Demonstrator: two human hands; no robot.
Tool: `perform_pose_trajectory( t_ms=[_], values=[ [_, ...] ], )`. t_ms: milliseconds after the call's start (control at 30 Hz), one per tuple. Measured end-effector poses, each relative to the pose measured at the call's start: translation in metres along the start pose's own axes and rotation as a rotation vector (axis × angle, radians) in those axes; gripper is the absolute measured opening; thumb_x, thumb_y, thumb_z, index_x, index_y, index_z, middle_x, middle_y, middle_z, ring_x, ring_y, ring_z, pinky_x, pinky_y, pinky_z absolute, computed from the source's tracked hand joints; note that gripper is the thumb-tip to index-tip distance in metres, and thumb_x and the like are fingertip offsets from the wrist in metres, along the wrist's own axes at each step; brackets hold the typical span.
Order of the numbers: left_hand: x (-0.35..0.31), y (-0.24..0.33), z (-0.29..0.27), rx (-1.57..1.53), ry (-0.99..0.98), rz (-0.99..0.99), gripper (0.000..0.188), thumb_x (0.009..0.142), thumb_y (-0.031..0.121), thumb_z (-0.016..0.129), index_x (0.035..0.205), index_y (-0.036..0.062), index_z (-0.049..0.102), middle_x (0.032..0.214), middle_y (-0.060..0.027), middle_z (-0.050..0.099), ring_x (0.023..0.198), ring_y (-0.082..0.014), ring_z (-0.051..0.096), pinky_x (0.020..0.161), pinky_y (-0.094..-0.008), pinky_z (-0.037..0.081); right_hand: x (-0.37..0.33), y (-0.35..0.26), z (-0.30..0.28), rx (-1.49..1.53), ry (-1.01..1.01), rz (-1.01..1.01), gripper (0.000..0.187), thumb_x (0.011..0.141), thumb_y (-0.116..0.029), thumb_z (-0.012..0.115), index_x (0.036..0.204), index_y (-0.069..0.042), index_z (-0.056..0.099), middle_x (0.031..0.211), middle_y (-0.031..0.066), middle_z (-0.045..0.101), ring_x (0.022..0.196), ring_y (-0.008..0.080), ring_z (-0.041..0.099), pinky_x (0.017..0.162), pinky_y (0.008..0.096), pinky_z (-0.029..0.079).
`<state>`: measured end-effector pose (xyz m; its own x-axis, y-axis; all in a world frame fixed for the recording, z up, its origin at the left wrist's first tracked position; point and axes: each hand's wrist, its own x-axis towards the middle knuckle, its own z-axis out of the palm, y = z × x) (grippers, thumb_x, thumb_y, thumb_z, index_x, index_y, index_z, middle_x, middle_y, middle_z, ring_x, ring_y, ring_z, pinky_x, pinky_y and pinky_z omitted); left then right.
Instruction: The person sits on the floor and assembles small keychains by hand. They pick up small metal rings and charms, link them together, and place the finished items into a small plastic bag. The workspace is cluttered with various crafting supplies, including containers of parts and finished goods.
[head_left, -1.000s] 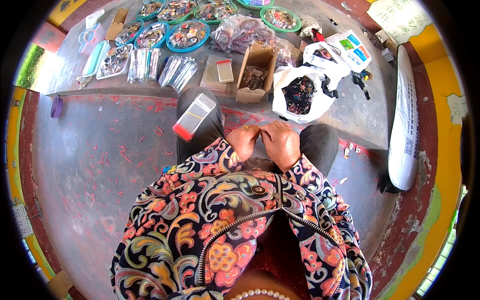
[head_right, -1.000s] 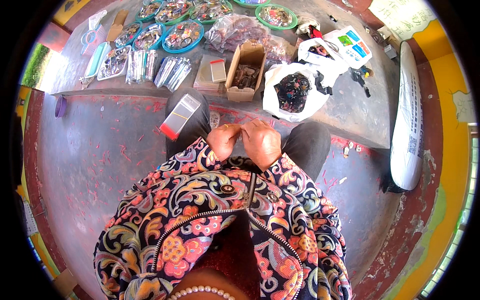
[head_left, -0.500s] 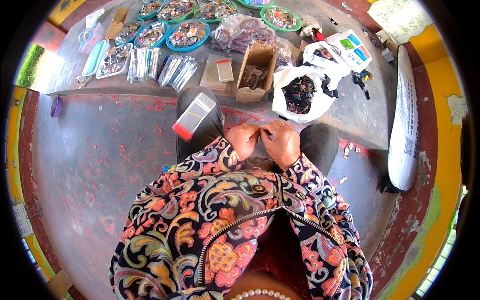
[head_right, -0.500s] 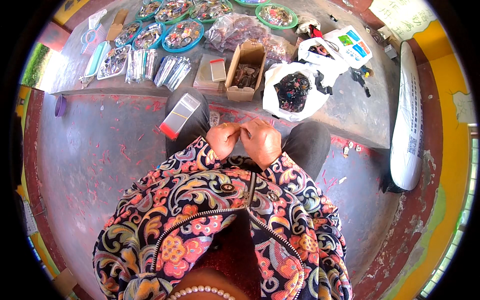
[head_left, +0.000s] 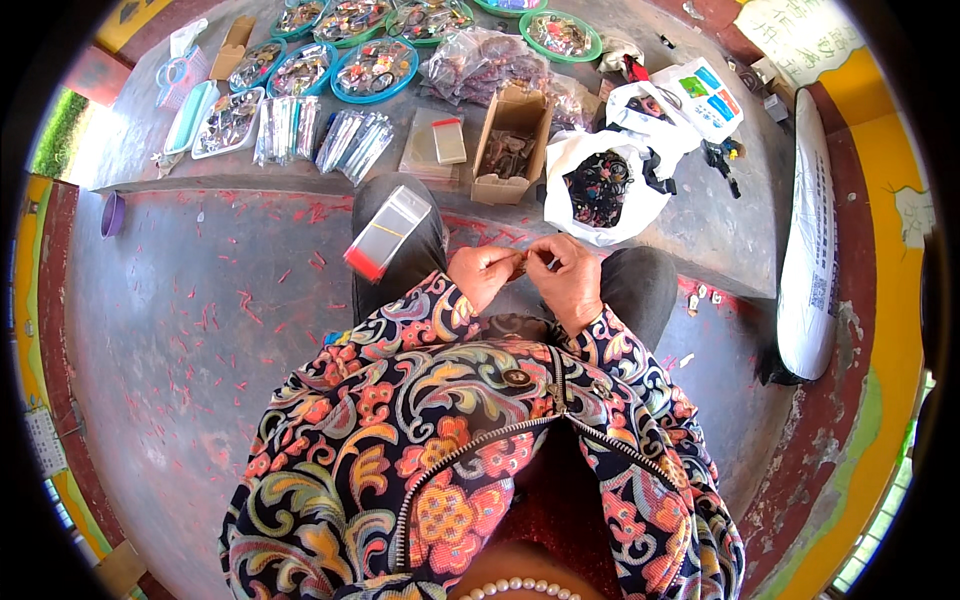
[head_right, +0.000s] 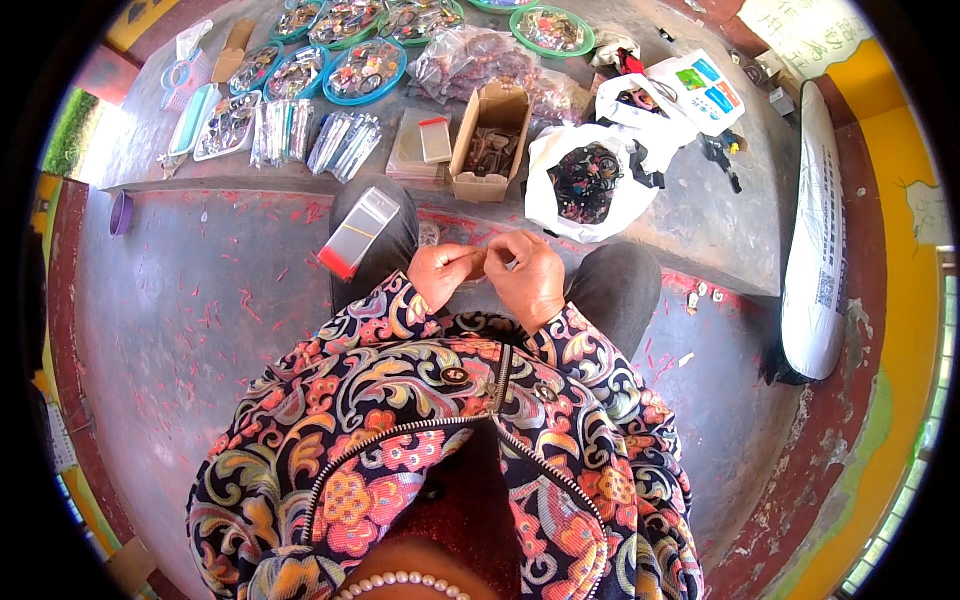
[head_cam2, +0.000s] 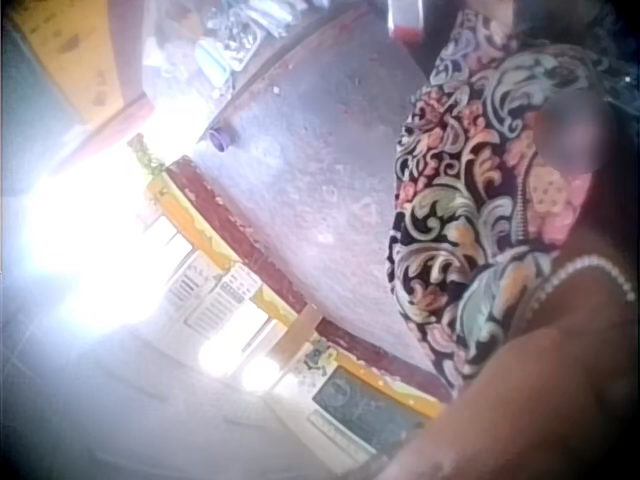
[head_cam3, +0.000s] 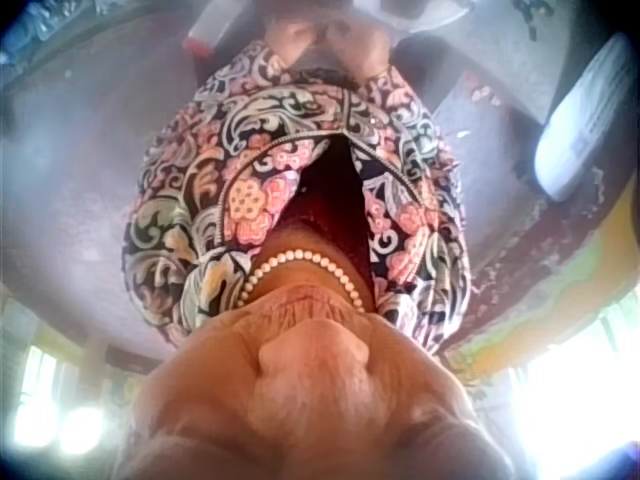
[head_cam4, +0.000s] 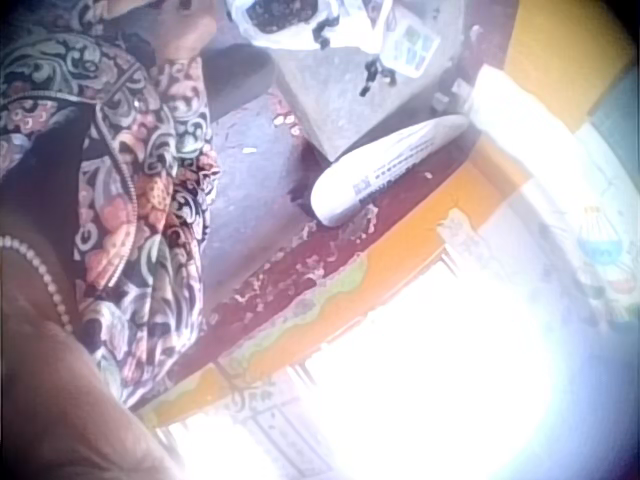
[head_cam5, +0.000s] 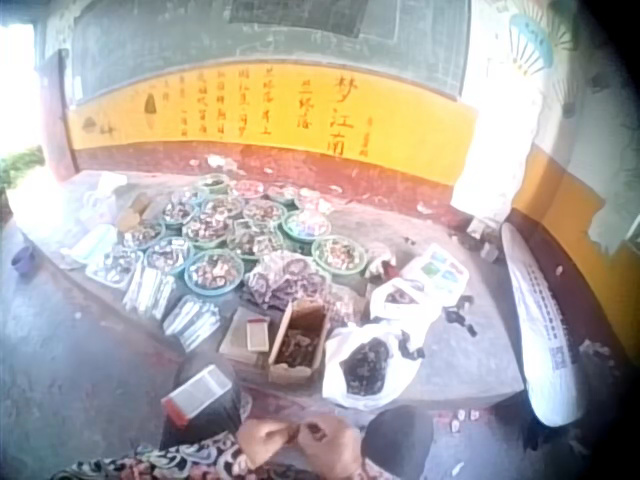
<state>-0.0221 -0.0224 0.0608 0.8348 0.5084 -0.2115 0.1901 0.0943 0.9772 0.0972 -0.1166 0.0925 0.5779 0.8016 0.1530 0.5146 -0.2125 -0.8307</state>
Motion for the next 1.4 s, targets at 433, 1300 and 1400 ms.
perform_pose_trajectory(
  t_ms=[433, 1300, 1400],
  values=[
    [0.004, 0.005, -0.004, -0.725, 0.021, -0.274, 0.022, 0.085, 0.011, 0.049, 0.095, -0.0072, 0.055, 0.096, -0.0149, 0.058, 0.091, -0.0213, 0.056, 0.080, -0.0299, 0.047, 0.008, 0.037, -0.054, 0.702, 0.092, 0.323, 0.002, 0.075, -0.004, 0.059, 0.075, -0.003, 0.060, 0.066, -0.0018, 0.056, 0.057, 0.0040, 0.048, 0.051, 0.0172, 0.036],
    [0.002, 0.019, -0.003, -0.740, -0.037, -0.271, 0.020, 0.085, 0.011, 0.049, 0.094, -0.0057, 0.056, 0.093, -0.0149, 0.058, 0.088, -0.0209, 0.057, 0.076, -0.0274, 0.048, -0.049, 0.160, -0.242, 0.644, 0.373, 0.626, 0.018, 0.083, -0.016, 0.053, 0.094, -0.002, 0.058, 0.088, 0.0078, 0.062, 0.079, 0.0158, 0.059, 0.063, 0.0240, 0.044],
    [0.001, 0.025, -0.004, -0.782, -0.035, -0.243, 0.020, 0.085, 0.011, 0.049, 0.095, -0.0058, 0.055, 0.094, -0.0150, 0.058, 0.088, -0.0214, 0.057, 0.076, -0.0278, 0.048, -0.017, 0.113, -0.185, 0.638, 0.216, 0.519, 0.017, 0.082, -0.016, 0.055, 0.092, -0.002, 0.060, 0.086, 0.0066, 0.062, 0.076, 0.0138, 0.058, 0.063, 0.0235, 0.044]
  ],
)
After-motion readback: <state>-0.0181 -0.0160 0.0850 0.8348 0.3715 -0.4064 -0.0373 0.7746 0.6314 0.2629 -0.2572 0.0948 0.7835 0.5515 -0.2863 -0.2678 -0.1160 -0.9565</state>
